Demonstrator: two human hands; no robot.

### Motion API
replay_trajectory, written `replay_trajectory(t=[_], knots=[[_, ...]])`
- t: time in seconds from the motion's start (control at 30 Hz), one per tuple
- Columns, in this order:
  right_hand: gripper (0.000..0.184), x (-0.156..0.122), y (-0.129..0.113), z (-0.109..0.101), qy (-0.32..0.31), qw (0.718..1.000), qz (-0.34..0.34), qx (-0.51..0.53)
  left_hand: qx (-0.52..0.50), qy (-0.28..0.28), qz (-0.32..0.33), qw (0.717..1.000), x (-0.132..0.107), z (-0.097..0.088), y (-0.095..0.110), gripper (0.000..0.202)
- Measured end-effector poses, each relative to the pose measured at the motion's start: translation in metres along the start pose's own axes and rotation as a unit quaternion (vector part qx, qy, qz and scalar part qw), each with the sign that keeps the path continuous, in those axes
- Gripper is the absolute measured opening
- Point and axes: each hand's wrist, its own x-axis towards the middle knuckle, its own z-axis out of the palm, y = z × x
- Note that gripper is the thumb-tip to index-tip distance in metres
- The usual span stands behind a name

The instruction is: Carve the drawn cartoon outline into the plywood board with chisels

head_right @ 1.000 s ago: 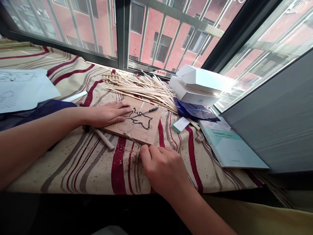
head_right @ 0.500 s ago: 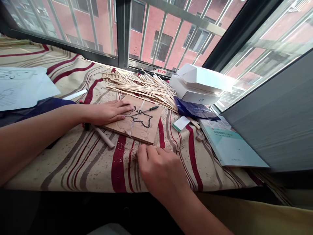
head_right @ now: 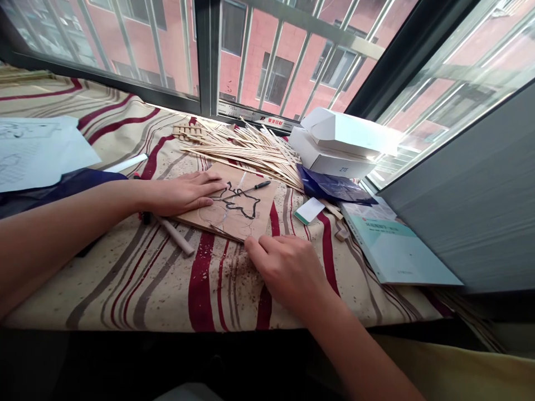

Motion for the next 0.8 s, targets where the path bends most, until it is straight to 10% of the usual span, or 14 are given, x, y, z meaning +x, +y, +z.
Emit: replay_trajectory(t=[0.8], knots=[[0.032,0.002,-0.024,-0.009,-0.016,0.998,0.046,-0.038,-0.002,0.003,-0.007,1.000,0.001,0.001,-0.001,0.069]])
